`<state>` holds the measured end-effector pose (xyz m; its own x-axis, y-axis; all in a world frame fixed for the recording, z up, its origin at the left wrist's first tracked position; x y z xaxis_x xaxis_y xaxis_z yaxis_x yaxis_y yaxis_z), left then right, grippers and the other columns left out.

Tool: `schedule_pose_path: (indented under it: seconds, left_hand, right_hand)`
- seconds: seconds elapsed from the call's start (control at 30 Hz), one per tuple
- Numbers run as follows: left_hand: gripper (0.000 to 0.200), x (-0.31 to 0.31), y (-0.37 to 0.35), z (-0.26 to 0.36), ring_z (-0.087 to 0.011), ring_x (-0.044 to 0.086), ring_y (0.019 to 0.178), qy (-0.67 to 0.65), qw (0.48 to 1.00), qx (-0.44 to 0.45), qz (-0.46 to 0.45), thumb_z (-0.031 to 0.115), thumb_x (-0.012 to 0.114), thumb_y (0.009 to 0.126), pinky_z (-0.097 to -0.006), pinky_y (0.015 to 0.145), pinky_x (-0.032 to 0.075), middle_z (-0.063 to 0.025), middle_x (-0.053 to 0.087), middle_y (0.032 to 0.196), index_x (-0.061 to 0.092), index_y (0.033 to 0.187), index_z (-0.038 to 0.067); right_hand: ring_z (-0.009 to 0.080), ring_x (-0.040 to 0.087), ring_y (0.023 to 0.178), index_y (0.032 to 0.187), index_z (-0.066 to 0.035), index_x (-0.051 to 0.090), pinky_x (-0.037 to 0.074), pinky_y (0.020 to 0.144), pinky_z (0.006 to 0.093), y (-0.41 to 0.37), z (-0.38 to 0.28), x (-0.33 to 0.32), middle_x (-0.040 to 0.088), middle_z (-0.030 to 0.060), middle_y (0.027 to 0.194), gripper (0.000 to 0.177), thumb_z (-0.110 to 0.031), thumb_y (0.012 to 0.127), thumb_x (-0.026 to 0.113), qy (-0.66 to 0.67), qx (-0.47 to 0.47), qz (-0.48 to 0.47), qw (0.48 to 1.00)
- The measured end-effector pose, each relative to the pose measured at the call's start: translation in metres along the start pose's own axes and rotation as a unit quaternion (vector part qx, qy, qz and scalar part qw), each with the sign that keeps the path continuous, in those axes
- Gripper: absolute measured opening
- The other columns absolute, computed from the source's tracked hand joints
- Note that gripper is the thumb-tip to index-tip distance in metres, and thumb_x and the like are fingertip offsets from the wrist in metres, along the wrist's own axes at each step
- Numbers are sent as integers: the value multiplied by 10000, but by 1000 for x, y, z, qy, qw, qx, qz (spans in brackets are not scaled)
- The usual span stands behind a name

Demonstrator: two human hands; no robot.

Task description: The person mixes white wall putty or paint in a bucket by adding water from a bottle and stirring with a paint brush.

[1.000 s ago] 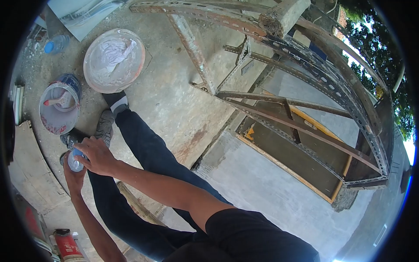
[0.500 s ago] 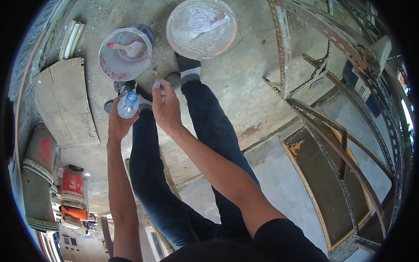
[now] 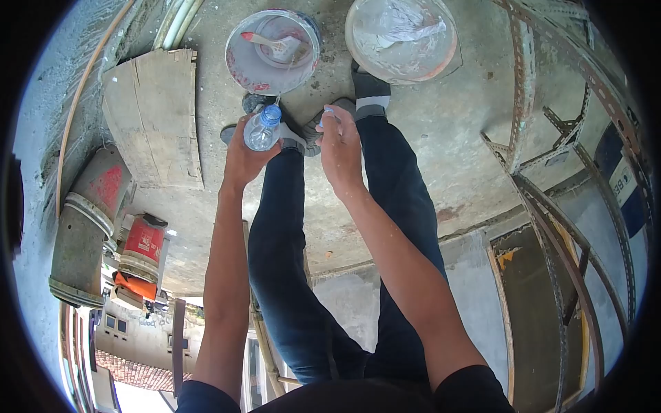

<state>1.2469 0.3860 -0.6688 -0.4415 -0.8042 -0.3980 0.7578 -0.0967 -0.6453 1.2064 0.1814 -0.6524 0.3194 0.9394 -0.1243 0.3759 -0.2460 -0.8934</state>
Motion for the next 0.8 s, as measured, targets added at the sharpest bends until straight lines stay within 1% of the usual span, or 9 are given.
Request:
schedule_pose_path:
  seconds: [0.17, 0.27, 0.33, 0.37, 0.47, 0.57, 0.63, 0.73, 0.8]
  left_hand:
    - [665, 3, 1, 5, -348, 636, 995, -10, 1000, -23, -11, 167, 827, 621, -412, 844, 497, -172, 658, 1059, 510, 1185, 12]
    - [660, 5, 3, 1, -344, 637, 994, 4, 1000, 1, 4, 170, 828, 620, -413, 841, 497, -172, 659, 1061, 516, 1180, 12]
    - [672, 6, 4, 5, -310, 633, 1014, 3, 1000, -13, -11, 188, 825, 649, -385, 860, 487, -169, 646, 1087, 501, 1210, 9]
    - [678, 7, 4, 7, -293, 630, 1024, 3, 1000, -19, -18, 196, 824, 664, -371, 870, 482, -167, 639, 1101, 493, 1224, 8]
    - [672, 7, 6, 5, -296, 631, 1020, 0, 1000, -19, -7, 205, 824, 664, -374, 873, 479, -169, 642, 1093, 501, 1219, 10]
    - [687, 3, 10, 6, -323, 620, 1037, -18, 999, -47, 11, 207, 837, 625, -399, 871, 481, -179, 645, 1088, 506, 1193, 5]
    - [682, 0, 12, 4, -318, 624, 1030, -17, 998, -50, 23, 214, 834, 630, -396, 867, 481, -180, 646, 1084, 506, 1191, 4]
    - [678, -3, 18, 1, -316, 629, 1016, -23, 998, -59, 33, 228, 828, 639, -392, 864, 480, -184, 646, 1080, 506, 1191, -1]
    - [674, -7, 20, 2, -315, 632, 1006, -28, 997, -69, 36, 239, 824, 646, -390, 862, 481, -188, 646, 1076, 508, 1188, -7]
  right_hand:
    - [141, 554, 872, 1248, 5, 506, 466, 751, 277, -1, 4, -1, 576, 101, 968, 429, -320, 969, 477, 8, 4, -3, 1000]
    - [135, 543, 818, 1247, 6, 505, 459, 740, 271, -2, 5, 0, 572, 100, 954, 431, -321, 967, 477, 13, 12, -6, 1000]
    - [132, 537, 793, 1245, 7, 506, 455, 734, 269, -2, 6, 0, 570, 101, 949, 432, -321, 966, 477, 11, 6, -8, 1000]
    - [133, 537, 793, 1245, 6, 506, 455, 735, 269, -2, 6, 0, 570, 100, 947, 432, -321, 965, 477, 11, 4, -9, 1000]
    - [134, 539, 788, 1243, 5, 508, 453, 737, 269, -2, 5, 1, 569, 99, 942, 430, -322, 965, 474, 8, 3, -13, 1000]
    - [132, 539, 776, 1239, 0, 514, 449, 736, 268, -3, 5, 2, 568, 97, 937, 426, -323, 965, 472, 2, 3, -16, 1000]
    - [131, 538, 764, 1236, -3, 519, 446, 732, 268, -2, 5, 3, 569, 96, 935, 422, -324, 965, 471, 2, -10, -18, 1000]
    - [134, 545, 795, 1235, -6, 524, 447, 736, 270, -3, 5, 4, 571, 100, 948, 419, -323, 966, 468, 0, 5, -24, 1000]
    - [97, 531, 760, 1246, -52, 529, 397, 665, 243, -4, 7, 5, 583, 66, 940, 400, -320, 954, 474, 1, 10, -25, 1000]
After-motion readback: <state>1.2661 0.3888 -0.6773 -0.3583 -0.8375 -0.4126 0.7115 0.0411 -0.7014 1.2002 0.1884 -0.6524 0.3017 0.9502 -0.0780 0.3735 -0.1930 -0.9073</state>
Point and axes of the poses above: each hand's wrist, its own y-axis towards the middle knuckle, its own x-axis out of the palm, z = x × y, the point moved 10 cm from there along y, towards the middle knuckle
